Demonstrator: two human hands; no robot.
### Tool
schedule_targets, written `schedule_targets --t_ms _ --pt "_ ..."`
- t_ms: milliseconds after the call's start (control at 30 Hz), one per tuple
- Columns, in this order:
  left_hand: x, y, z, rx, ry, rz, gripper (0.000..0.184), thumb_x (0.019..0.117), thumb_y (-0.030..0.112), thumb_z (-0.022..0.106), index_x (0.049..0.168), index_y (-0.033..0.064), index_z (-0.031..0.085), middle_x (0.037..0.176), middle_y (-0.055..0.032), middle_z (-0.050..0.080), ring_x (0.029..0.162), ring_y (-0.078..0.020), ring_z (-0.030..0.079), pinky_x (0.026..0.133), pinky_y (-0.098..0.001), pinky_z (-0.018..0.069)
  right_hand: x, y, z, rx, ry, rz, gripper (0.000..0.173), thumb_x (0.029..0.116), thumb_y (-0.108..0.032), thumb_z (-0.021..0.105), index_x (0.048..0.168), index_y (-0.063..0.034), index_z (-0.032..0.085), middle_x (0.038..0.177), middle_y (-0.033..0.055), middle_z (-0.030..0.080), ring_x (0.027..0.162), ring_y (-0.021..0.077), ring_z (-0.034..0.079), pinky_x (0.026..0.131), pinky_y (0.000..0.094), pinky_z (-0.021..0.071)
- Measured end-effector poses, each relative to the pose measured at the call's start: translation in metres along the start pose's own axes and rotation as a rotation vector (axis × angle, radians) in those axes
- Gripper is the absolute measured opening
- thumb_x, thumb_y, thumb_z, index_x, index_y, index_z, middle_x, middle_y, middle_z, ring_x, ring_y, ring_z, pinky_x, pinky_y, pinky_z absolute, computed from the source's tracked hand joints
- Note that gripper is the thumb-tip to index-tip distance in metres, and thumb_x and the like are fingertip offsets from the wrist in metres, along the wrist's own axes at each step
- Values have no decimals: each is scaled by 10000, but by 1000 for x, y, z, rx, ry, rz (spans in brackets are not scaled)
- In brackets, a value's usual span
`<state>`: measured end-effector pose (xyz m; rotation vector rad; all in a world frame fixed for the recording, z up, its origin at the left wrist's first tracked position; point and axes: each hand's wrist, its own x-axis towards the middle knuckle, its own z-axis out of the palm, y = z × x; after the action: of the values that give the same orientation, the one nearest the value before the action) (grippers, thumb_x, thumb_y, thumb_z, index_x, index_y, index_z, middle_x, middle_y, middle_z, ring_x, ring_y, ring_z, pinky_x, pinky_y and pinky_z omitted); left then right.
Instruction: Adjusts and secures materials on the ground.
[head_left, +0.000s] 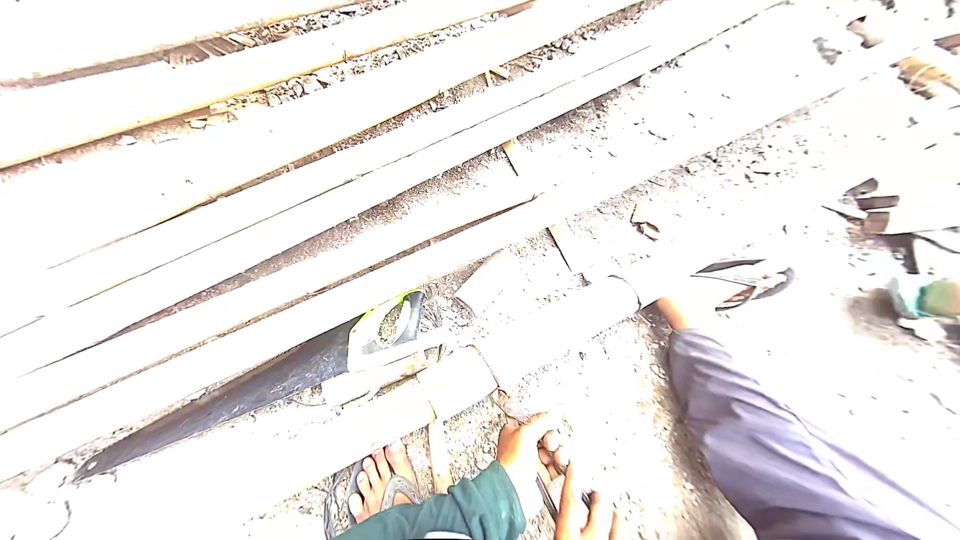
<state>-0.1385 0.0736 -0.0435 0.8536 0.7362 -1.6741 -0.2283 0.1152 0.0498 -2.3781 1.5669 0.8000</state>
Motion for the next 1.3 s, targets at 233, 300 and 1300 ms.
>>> schedule_targets --t_ms 233,300,1300 --pt "-39 32 -44 1008 -147 235 438 986 298 692 1256 -40 624 1120 -152 725 1028 -231 706 942 -420 564 50 51 -21 -60 -76 -184 805 706 -47 776 1458 10 496 1225 283 646 1011 496 667 752 615 557" --pt "-66 55 -57 1512 111 800 449 903 404 740 1176 48 725 1109 -76 757 1051 -201 716 953 -440 562 58 53 -34 -107 -117 -202 835 706 -45 780 1483 -16 477 1249 269 636 1047 494 653 767 612 553" --pt "-15 118 -38 2205 370 373 931 906 450 684 1634 84 234 1544 -231 448 1386 -402 481 1150 -542 369 102 79 -40 -297 -14 -312 390 773 -64 701 1153 22 676 953 261 706 816 455 717 635 586 557"
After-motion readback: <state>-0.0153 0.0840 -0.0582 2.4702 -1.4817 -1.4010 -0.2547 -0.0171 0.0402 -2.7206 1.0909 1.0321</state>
